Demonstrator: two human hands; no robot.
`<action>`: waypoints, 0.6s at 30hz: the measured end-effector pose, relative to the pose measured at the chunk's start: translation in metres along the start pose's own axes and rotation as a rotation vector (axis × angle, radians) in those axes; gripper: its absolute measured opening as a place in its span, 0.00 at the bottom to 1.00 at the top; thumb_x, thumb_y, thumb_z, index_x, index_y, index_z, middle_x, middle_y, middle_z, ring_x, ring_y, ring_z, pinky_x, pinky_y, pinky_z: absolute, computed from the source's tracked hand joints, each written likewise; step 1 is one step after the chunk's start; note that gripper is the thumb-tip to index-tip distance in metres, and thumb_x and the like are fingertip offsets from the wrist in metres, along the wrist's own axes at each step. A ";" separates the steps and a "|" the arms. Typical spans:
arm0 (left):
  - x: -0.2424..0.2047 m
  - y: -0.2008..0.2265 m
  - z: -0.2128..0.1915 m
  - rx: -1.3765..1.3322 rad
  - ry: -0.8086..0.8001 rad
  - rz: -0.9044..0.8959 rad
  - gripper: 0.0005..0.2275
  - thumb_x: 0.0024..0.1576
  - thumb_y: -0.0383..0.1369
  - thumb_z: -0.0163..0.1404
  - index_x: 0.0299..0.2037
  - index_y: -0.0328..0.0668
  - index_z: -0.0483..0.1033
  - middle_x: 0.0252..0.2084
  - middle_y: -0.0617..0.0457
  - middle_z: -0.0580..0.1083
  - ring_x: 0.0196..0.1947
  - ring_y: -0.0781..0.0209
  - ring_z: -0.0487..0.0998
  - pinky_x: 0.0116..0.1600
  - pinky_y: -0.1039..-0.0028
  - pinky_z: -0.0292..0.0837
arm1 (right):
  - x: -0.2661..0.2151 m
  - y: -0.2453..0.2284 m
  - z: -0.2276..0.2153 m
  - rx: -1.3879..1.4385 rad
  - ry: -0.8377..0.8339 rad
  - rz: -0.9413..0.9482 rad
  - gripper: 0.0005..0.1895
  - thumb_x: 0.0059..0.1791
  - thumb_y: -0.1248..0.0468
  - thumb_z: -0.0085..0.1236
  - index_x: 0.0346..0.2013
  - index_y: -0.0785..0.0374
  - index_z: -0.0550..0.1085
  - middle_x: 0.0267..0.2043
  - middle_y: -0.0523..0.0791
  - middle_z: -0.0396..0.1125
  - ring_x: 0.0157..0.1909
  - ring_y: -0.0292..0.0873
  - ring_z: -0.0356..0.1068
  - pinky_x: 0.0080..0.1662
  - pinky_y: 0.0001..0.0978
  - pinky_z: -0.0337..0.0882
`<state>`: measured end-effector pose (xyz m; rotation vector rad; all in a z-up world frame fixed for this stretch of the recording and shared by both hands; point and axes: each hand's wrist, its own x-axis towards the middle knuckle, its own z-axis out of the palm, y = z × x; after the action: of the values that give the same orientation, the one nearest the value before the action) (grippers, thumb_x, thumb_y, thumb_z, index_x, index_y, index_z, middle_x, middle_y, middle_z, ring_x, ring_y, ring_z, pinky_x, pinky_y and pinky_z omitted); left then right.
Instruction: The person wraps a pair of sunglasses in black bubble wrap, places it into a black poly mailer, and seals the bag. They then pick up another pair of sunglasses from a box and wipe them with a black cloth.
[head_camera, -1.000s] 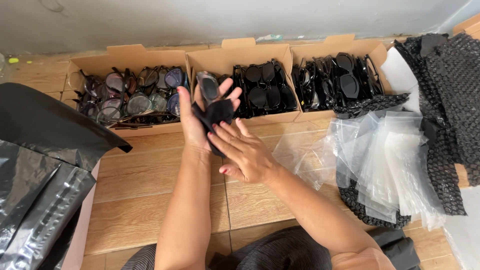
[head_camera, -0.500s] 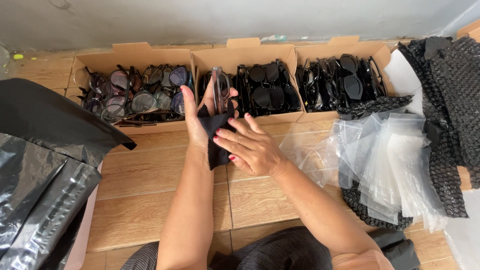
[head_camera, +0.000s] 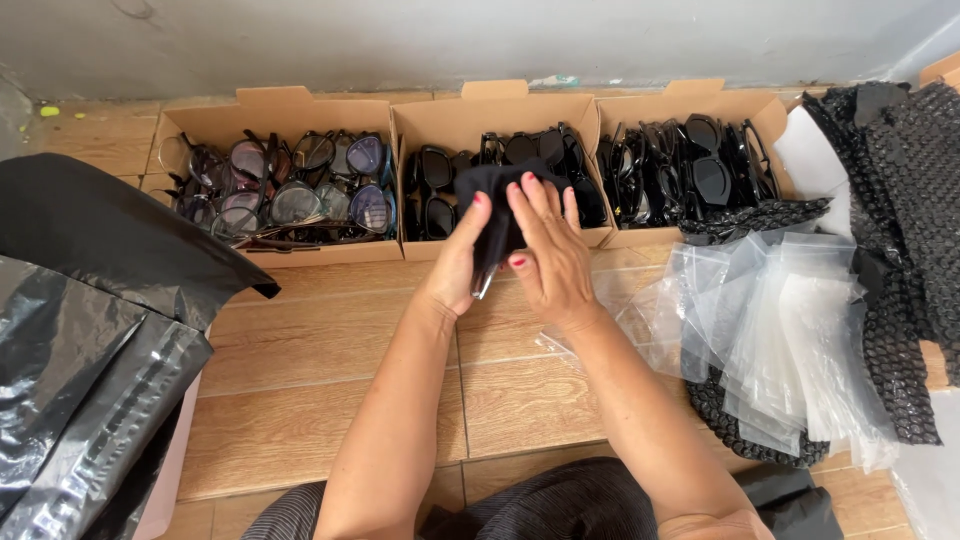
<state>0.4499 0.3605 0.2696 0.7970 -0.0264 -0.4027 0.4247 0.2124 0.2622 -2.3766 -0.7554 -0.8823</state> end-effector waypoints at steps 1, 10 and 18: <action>0.001 -0.005 -0.004 0.073 -0.017 -0.030 0.25 0.56 0.55 0.55 0.53 0.43 0.77 0.40 0.47 0.79 0.33 0.55 0.81 0.36 0.63 0.82 | 0.001 0.000 -0.001 0.064 0.023 0.037 0.38 0.58 0.41 0.21 0.75 0.60 0.56 0.79 0.51 0.44 0.78 0.50 0.43 0.75 0.47 0.32; -0.016 0.004 0.010 0.057 -0.100 -0.037 0.22 0.57 0.45 0.61 0.53 0.36 0.75 0.37 0.48 0.72 0.34 0.57 0.76 0.28 0.76 0.73 | -0.005 -0.008 -0.005 0.126 0.032 0.129 0.34 0.60 0.50 0.30 0.78 0.64 0.46 0.81 0.55 0.33 0.80 0.53 0.36 0.75 0.46 0.31; -0.021 0.040 0.019 -0.214 0.001 0.044 0.33 0.54 0.63 0.46 0.55 0.41 0.75 0.47 0.42 0.76 0.42 0.54 0.80 0.42 0.70 0.79 | -0.012 -0.042 0.011 0.019 -0.188 -0.028 0.39 0.57 0.39 0.25 0.76 0.59 0.50 0.79 0.49 0.42 0.79 0.52 0.37 0.72 0.53 0.16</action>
<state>0.4414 0.3801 0.3141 0.5849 -0.0003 -0.3571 0.3950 0.2458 0.2571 -2.4613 -0.8673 -0.6655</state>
